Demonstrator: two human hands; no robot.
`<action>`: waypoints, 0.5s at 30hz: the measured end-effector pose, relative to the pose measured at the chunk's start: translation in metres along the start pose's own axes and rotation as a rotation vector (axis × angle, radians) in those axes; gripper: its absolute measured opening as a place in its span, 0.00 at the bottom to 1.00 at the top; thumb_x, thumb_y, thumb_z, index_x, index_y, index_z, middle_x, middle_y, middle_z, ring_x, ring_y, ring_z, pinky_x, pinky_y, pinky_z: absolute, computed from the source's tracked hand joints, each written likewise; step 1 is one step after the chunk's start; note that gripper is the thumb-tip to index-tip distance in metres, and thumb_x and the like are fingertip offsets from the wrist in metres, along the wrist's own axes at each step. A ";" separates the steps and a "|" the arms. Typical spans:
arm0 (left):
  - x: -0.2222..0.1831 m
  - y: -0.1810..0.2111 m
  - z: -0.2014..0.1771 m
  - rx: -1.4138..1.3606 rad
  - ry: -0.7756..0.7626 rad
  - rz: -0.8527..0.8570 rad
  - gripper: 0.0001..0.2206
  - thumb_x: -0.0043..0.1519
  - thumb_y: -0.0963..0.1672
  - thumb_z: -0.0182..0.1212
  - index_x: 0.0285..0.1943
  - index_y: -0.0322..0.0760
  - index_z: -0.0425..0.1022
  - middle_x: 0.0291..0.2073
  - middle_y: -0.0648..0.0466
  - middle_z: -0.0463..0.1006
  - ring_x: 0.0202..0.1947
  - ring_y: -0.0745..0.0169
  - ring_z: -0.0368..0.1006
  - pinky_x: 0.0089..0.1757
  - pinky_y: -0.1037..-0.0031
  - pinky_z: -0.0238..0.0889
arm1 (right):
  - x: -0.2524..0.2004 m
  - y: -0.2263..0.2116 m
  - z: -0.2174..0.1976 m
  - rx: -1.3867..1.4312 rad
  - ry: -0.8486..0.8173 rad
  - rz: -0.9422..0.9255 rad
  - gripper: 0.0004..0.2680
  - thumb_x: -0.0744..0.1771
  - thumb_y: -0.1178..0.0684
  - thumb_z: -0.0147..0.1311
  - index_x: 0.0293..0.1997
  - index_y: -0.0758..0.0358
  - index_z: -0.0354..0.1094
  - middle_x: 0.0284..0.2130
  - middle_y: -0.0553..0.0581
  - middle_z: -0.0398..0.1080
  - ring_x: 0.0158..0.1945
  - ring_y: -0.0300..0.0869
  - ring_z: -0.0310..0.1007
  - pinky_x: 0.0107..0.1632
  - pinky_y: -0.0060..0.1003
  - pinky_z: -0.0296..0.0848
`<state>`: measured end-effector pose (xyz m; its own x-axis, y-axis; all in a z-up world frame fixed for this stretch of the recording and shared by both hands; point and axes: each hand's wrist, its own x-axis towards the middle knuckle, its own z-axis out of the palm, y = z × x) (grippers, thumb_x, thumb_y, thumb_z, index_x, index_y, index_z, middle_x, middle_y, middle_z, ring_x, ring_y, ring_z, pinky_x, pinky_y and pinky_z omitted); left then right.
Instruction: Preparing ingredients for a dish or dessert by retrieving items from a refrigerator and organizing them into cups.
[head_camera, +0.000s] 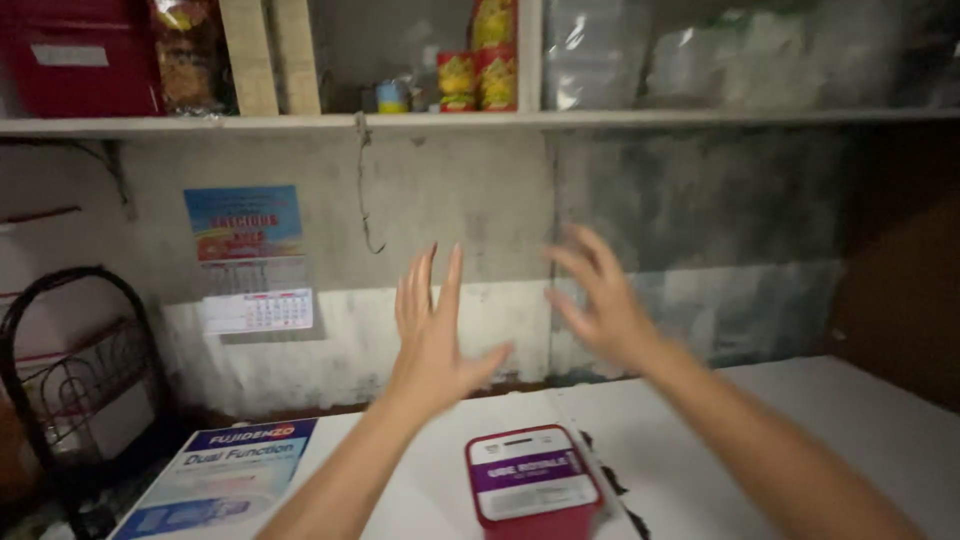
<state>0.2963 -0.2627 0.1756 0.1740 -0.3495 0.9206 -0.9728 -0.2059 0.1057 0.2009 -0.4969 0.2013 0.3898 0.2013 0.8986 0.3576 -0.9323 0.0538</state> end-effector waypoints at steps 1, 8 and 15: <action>0.012 -0.014 0.003 0.022 0.004 0.034 0.56 0.48 0.53 0.77 0.80 0.40 0.38 0.75 0.33 0.39 0.75 0.28 0.36 0.67 0.41 0.30 | 0.019 0.003 0.005 -0.080 -0.032 -0.042 0.20 0.66 0.55 0.61 0.66 0.56 0.64 0.68 0.66 0.53 0.68 0.58 0.60 0.60 0.48 0.71; 0.112 -0.114 0.022 0.189 0.054 0.127 0.56 0.48 0.52 0.77 0.81 0.43 0.36 0.76 0.33 0.38 0.75 0.26 0.33 0.67 0.40 0.30 | 0.137 0.084 0.043 -0.188 -0.033 0.003 0.21 0.65 0.54 0.61 0.66 0.51 0.64 0.69 0.62 0.56 0.59 0.52 0.67 0.60 0.47 0.72; 0.185 -0.169 0.055 0.208 0.108 0.101 0.57 0.46 0.50 0.78 0.80 0.43 0.36 0.75 0.33 0.41 0.75 0.28 0.37 0.67 0.40 0.35 | 0.218 0.154 0.083 -0.230 0.064 -0.077 0.21 0.66 0.53 0.62 0.67 0.56 0.64 0.66 0.65 0.57 0.66 0.57 0.63 0.64 0.48 0.67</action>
<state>0.5009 -0.3429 0.3073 0.0495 -0.2807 0.9585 -0.9302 -0.3624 -0.0581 0.4115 -0.5715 0.3693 0.3118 0.2618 0.9134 0.1788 -0.9603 0.2142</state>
